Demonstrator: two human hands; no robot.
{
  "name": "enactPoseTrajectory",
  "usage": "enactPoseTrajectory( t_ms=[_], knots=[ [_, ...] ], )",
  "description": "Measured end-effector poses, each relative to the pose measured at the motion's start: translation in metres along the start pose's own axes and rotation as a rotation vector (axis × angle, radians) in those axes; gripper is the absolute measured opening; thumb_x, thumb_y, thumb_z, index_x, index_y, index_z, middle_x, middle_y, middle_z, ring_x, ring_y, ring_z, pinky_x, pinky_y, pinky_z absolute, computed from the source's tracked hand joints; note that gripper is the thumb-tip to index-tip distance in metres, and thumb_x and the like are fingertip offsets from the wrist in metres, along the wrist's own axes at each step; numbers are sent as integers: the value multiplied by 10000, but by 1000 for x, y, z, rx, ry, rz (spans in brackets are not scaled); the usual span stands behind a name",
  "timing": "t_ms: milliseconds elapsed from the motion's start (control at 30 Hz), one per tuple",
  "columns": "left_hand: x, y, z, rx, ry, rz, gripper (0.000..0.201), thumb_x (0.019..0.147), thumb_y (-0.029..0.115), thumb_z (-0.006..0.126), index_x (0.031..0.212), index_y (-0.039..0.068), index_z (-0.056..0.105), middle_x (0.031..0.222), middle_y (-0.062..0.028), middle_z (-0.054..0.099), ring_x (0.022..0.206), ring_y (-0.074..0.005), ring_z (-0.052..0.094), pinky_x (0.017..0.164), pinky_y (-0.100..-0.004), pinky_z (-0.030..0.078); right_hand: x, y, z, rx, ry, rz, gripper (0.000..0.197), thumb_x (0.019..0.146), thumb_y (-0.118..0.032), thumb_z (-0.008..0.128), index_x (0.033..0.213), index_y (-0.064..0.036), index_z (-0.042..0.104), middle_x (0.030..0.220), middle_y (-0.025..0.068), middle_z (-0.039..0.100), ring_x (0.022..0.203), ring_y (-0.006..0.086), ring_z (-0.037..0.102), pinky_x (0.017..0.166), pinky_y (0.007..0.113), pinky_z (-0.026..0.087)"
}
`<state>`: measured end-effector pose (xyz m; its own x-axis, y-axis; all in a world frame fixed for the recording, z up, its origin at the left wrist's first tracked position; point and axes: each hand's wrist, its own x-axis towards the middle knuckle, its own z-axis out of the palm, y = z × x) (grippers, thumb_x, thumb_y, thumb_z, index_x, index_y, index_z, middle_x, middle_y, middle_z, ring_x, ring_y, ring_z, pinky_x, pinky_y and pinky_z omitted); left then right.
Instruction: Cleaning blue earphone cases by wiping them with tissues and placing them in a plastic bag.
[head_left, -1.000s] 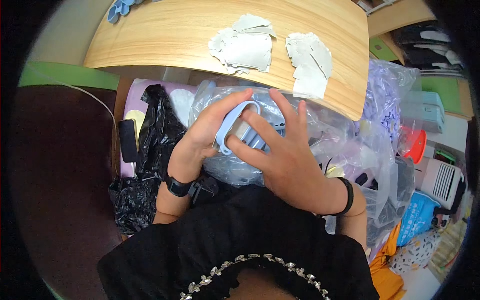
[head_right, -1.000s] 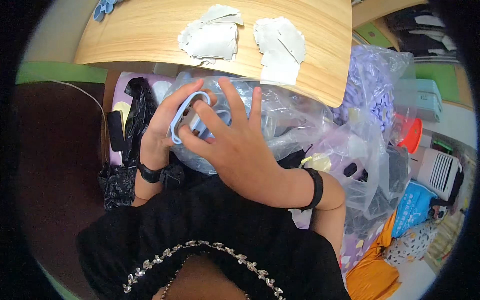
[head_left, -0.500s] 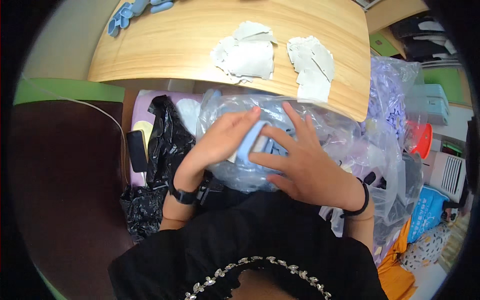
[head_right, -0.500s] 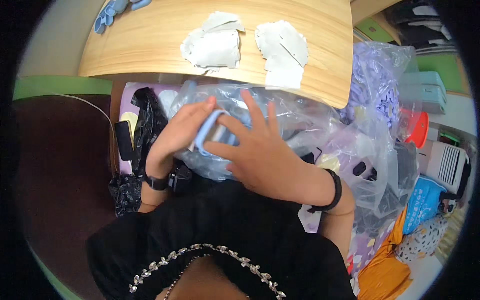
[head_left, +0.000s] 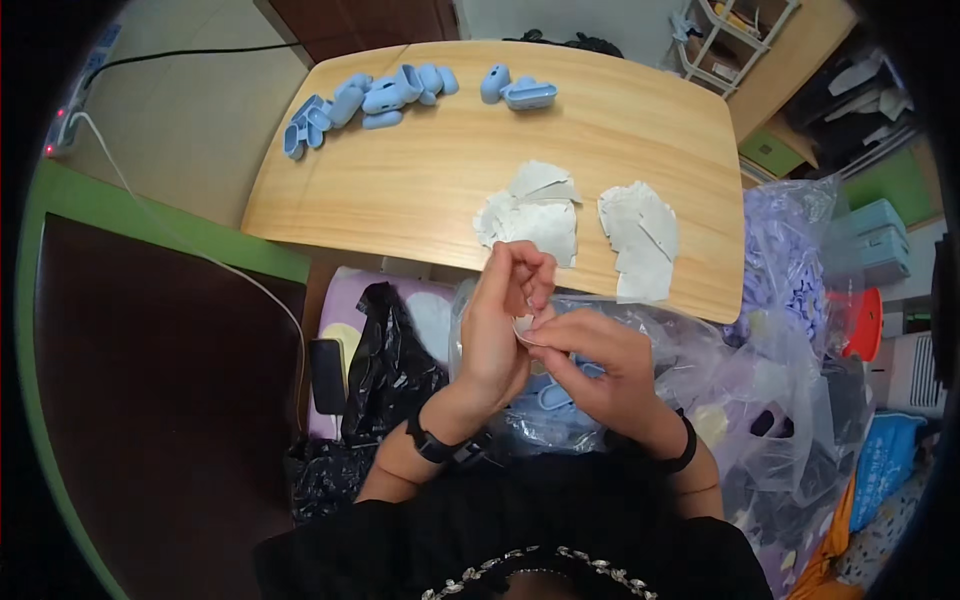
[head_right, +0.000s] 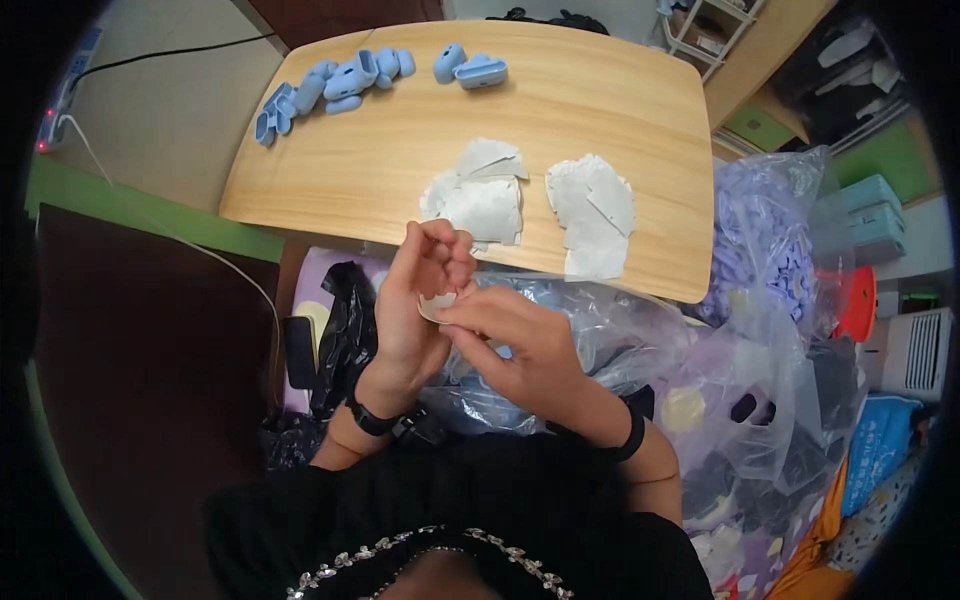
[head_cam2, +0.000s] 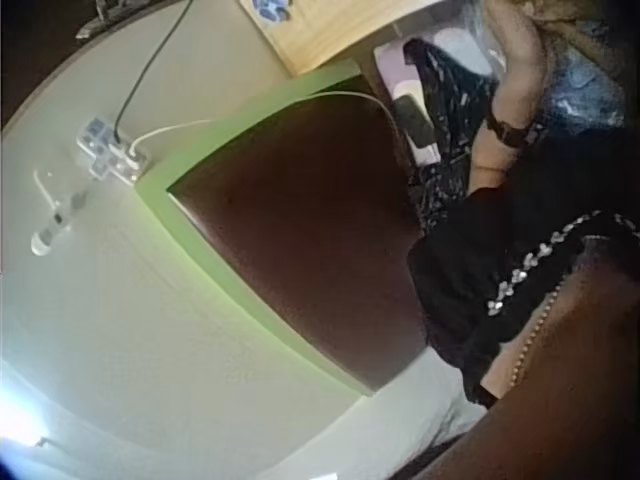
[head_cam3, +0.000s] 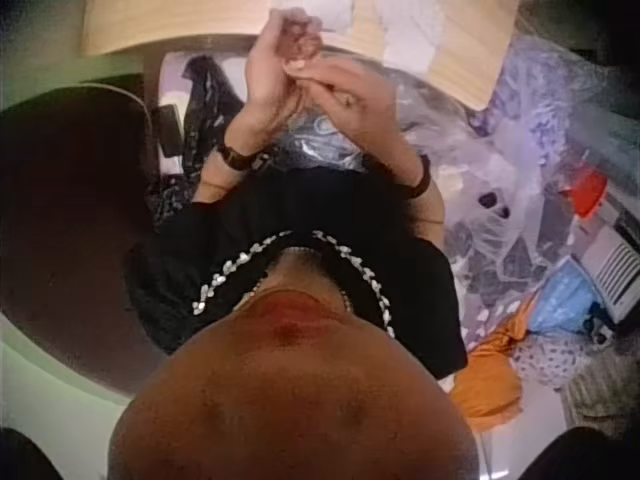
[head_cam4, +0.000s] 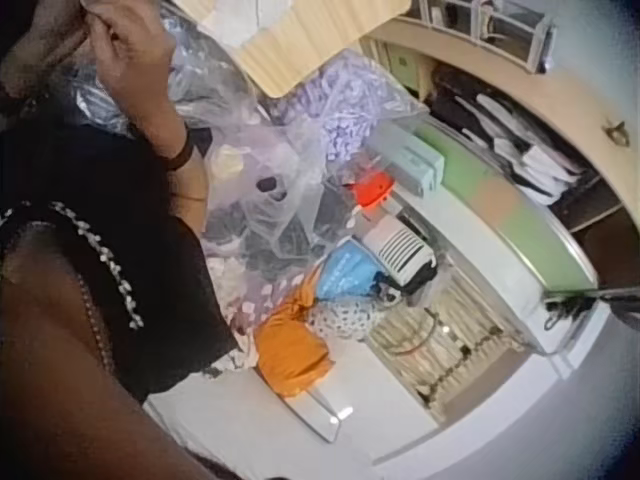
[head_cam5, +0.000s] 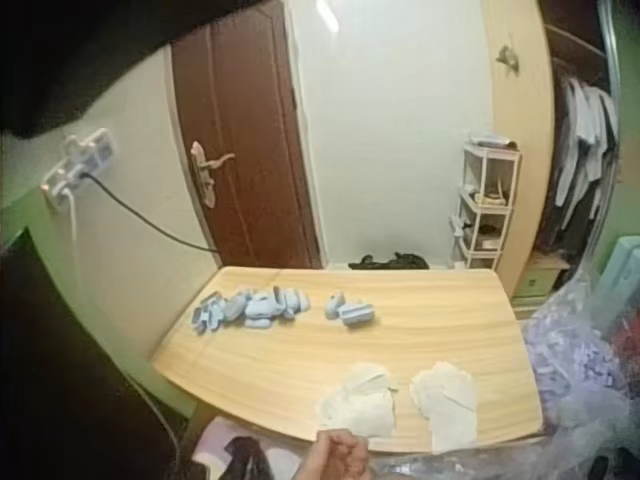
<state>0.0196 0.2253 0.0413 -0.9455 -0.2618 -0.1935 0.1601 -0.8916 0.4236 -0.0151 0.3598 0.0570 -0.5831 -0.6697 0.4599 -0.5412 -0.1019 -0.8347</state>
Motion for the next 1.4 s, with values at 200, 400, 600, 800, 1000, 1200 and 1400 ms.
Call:
enactPoseTrajectory(
  t_ms=[200,400,600,800,1000,1200,1400],
  knots=[
    [107,65,15,1763,-93,529,406,819,392,646,1017,42,590,917,-72,561,892,-191,517,753,-333,436,-3,-7,-50,425,375,498,125,827,-22,664,931,40,634,823,28,636,712,61,564,628,201,467],
    [230,73,-29,2326,-123,1002,431,720,303,738,1036,42,606,977,-134,574,996,-319,509,846,-426,431,-5,-15,-65,421,432,462,97,832,-13,656,916,34,641,793,19,624,706,68,565,644,190,466],
    [213,99,-31,1586,-209,663,292,821,149,620,1092,50,572,1066,-115,580,994,-269,568,804,-393,480,-26,-8,-84,366,423,502,86,854,-18,619,923,31,636,853,36,640,749,84,574,703,203,456],
    [95,86,15,548,-191,17,336,894,167,429,1198,28,460,1055,-136,582,929,-250,571,673,-320,490,-9,3,-72,400,534,364,97,862,-33,615,932,34,627,855,46,641,751,101,587,716,212,463],
    [27,41,9,-221,-333,-413,377,842,177,441,1186,25,469,1111,-176,552,789,-234,494,578,-303,424,1,-2,-51,600,399,423,111,858,-27,619,946,41,617,863,52,640,759,109,597,731,218,470],
    [-2,3,23,-168,-234,-356,372,750,137,496,1103,21,492,1059,-154,520,762,-213,449,607,-292,398,-13,-8,-55,421,434,326,122,847,-9,630,955,44,610,905,72,638,798,108,594,731,222,470],
    [0,-14,10,-213,-503,-433,439,718,189,596,1109,30,476,942,-62,503,740,-161,406,556,-269,354,-10,-14,-68,-327,639,-260,169,809,47,644,971,39,600,927,148,635,831,185,603,732,263,476]
  ],
)
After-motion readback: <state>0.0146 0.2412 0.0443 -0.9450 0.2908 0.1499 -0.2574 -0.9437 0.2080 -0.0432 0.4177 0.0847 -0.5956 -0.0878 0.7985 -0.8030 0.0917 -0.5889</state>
